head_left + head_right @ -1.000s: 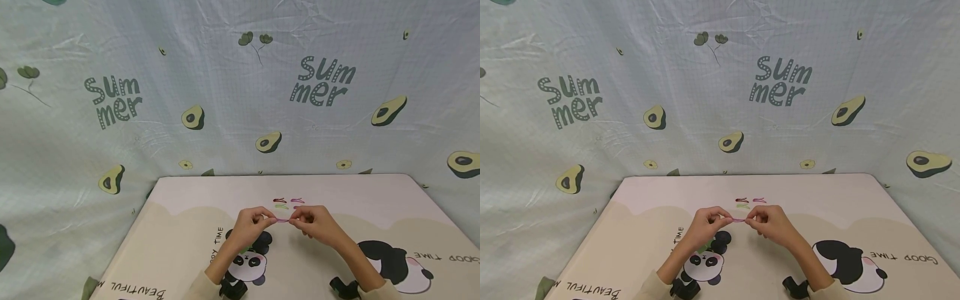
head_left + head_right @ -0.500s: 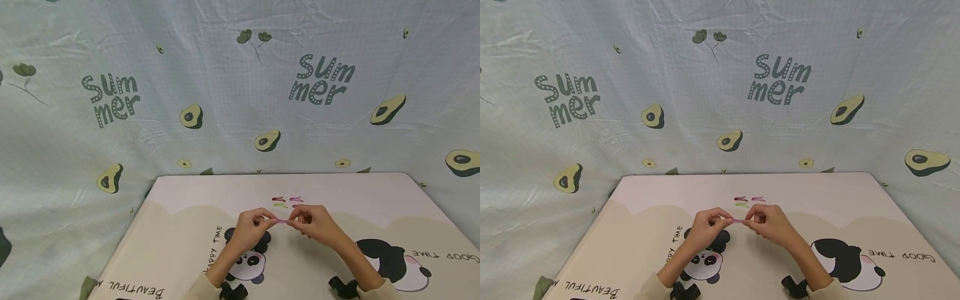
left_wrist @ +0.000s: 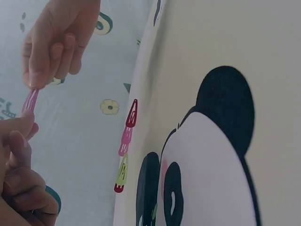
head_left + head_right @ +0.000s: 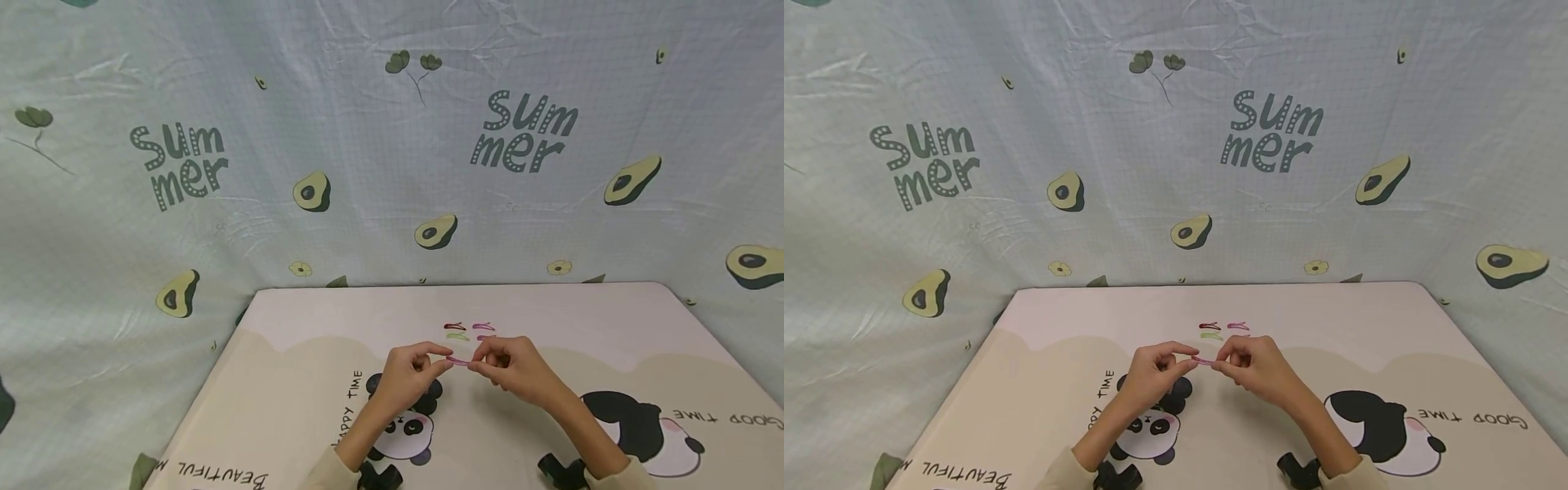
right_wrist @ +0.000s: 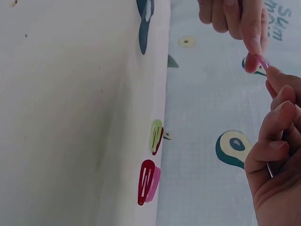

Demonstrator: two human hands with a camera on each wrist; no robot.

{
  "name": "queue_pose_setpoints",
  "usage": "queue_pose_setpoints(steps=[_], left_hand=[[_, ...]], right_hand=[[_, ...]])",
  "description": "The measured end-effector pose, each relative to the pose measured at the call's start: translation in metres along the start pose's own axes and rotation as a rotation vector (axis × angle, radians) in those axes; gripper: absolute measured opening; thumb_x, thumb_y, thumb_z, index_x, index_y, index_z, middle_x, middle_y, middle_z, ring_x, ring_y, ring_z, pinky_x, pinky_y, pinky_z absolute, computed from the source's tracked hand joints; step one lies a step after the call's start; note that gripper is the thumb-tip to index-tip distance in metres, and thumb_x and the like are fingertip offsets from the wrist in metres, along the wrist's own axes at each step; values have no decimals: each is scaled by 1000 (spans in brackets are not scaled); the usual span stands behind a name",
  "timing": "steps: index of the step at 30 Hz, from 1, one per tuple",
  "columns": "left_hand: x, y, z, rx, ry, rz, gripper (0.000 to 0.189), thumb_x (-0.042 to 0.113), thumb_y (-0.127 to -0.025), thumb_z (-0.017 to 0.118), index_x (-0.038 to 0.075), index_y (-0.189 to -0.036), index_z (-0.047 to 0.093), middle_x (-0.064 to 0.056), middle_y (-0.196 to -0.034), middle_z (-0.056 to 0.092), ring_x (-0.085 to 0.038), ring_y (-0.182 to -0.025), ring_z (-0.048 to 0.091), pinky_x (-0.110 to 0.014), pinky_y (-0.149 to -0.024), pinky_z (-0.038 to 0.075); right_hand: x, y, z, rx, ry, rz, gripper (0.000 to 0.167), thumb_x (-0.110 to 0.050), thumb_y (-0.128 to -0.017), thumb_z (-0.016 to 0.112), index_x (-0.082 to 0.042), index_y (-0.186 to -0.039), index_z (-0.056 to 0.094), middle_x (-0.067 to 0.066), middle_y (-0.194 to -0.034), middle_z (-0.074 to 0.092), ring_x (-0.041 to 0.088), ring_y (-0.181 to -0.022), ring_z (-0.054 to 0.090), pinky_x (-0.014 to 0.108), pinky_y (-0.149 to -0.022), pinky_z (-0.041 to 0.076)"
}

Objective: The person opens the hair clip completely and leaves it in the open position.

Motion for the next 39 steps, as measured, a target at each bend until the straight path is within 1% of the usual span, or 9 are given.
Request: queue_pose_setpoints(steps=[3,7,13,18,23,26,31,34,39], left_hand=[[-1,0,0,-9,-5,2,15,25,-96,75,15,-105,81,-4,-51,50,2,-43,39,-17,-45,27],[-2,1,0,-13,-8,7,13,27,-95,75,17,-98,81,-5,-51,50,2,-43,41,-18,-44,29],[0,1,0,-10,-2,64,11,24,-95,74,15,-96,81,-2,-56,52,2,-49,38,-17,-48,29],[0,1,0,-1,-3,98,11,23,-96,74,15,-96,82,-4,-62,56,2,-54,37,-16,-50,30],[-1,2,0,13,9,86,11,23,-95,75,15,-96,82,-1,-57,50,2,-52,37,-17,-48,29],[-1,2,0,23,16,79,10,22,-94,76,14,-97,82,-1,-54,47,3,-50,36,-17,-47,28],[0,3,0,49,14,111,11,16,-91,79,9,-99,82,-5,-53,50,4,-50,36,-17,-47,28],[0,3,0,55,5,122,12,15,-90,80,7,-99,81,-5,-53,50,4,-50,36,-16,-46,28],[0,2,0,45,-13,104,13,15,-91,79,8,-101,82,-5,-54,50,4,-50,35,-16,-46,27]], right_hand=[[0,0,0,-1,-3,-12,8,-18,-92,78,-13,-89,73,-6,-62,53,1,-51,44,22,-46,40],[1,0,2,1,-7,-31,8,-16,-92,78,-14,-87,72,-7,-61,53,0,-50,44,22,-45,41],[3,0,4,5,18,-29,6,-16,-92,78,-14,-91,72,-8,-61,53,0,-50,45,23,-46,42],[2,0,4,10,51,-31,7,-17,-92,78,-13,-95,73,-9,-63,54,0,-51,45,22,-47,42],[1,1,3,14,63,-69,4,-17,-93,77,-16,-91,74,-9,-60,53,-1,-50,45,21,-46,40],[-1,1,3,23,70,-85,5,-16,-92,78,-17,-90,74,-9,-60,53,-1,-50,44,21,-46,39],[-3,1,2,55,104,-91,9,-12,-91,78,-20,-88,74,-12,-59,51,-2,-51,43,21,-46,38],[-5,2,2,76,125,-106,10,-11,-90,79,-20,-87,74,-14,-59,51,-2,-52,42,20,-46,37],[-7,2,2,95,137,-146,11,-9,-88,80,-19,-86,75,-16,-58,50,-4,-51,41,20,-45,36]])
Point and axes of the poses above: each hand's wrist, its own y-axis away from the middle knuckle, its own z-axis out of the palm, x = y × z, the point moved 6 cm from there along -y, towards the middle knuckle
